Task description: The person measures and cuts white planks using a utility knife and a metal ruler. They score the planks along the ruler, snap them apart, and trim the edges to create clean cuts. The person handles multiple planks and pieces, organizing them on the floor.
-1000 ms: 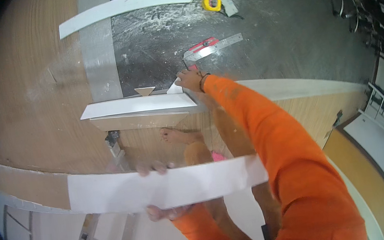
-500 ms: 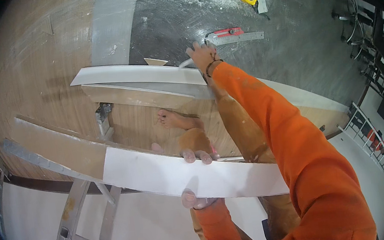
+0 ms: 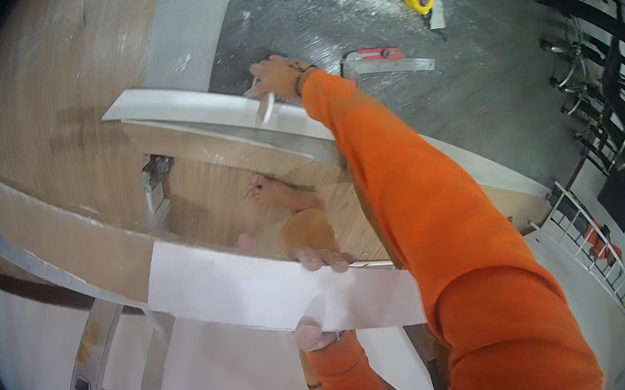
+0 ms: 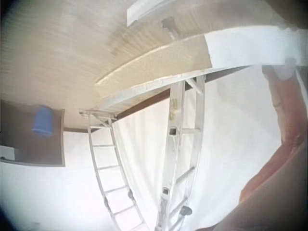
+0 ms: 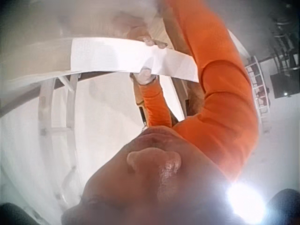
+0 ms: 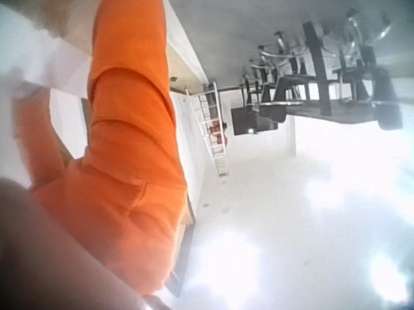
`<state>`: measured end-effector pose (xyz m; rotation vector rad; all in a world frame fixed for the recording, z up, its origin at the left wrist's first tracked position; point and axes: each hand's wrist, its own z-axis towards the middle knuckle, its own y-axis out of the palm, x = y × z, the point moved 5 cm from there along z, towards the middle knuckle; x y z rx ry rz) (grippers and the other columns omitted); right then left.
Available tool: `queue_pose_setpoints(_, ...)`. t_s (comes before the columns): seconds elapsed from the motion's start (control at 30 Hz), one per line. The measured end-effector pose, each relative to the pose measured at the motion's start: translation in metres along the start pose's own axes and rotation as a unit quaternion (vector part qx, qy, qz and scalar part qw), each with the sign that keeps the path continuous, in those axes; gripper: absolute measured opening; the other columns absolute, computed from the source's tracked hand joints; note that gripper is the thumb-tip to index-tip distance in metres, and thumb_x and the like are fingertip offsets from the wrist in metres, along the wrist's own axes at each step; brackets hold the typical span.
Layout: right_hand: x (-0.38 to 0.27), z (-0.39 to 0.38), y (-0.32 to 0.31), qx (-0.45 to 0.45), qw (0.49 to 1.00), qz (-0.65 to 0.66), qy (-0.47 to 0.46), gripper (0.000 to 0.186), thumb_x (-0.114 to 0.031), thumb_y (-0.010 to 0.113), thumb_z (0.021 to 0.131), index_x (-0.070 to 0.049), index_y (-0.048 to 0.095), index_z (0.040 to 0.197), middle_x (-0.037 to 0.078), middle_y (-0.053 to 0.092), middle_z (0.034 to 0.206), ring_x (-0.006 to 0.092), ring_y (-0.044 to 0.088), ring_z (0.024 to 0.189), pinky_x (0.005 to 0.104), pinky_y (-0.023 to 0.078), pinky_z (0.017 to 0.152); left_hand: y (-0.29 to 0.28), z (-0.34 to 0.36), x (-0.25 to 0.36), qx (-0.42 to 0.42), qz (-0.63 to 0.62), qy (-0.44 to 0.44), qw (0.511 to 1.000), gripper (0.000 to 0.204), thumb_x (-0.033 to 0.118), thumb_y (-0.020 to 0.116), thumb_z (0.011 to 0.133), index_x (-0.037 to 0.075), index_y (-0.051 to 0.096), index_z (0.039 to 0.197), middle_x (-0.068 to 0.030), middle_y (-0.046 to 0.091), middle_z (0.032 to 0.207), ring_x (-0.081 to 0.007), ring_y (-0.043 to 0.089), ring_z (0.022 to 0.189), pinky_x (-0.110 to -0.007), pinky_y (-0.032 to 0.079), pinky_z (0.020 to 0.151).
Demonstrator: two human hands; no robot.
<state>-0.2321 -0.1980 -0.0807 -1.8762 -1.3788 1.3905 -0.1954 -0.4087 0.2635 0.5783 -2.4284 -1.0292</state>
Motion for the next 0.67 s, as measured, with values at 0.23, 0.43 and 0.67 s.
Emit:
queue_pose_setpoints(0.23,0.006,-0.061,0.016,0.146,0.954,0.091,0.247,0.030,-0.015,0.064,0.092,-0.025,0.077,0.117,0.010,0.062,0.110,0.0320,0.064,0.108,0.0449,0.052,0.092,0.031,-0.007,-0.017,0.030,0.075,-0.008,0.997,0.137,0.022,0.095,0.078,0.032,-0.006,0.171,-0.0110,0.058,0.124,-0.0340,0.067,0.110,-0.056,0.057,0.102)
queue_pose_setpoints(0.43,0.036,-0.170,-0.039,0.180,0.930,0.081,0.311,0.035,-0.008,0.072,0.084,-0.017,0.076,0.118,0.012,0.068,0.101,0.0372,0.067,0.104,0.0471,0.054,0.090,0.102,-0.040,-0.001,-0.084,0.090,0.018,0.992,0.135,0.019,0.091,0.080,0.033,-0.009,0.170,-0.0101,0.056,0.127,-0.0350,0.065,0.115,-0.064,0.053,0.105)
queue_pose_setpoints(0.67,-0.001,-0.412,-0.148,0.091,0.796,0.160,0.577,0.026,-0.029,0.074,0.086,-0.011,0.081,0.103,0.018,0.077,0.108,0.0366,0.073,0.103,0.0485,0.059,0.090,0.243,-0.164,0.062,-0.193,0.130,-0.061,0.971,0.106,0.018,0.084,0.077,0.027,0.021,0.162,-0.0089,0.055,0.132,-0.0353,0.061,0.124,-0.066,0.047,0.113)
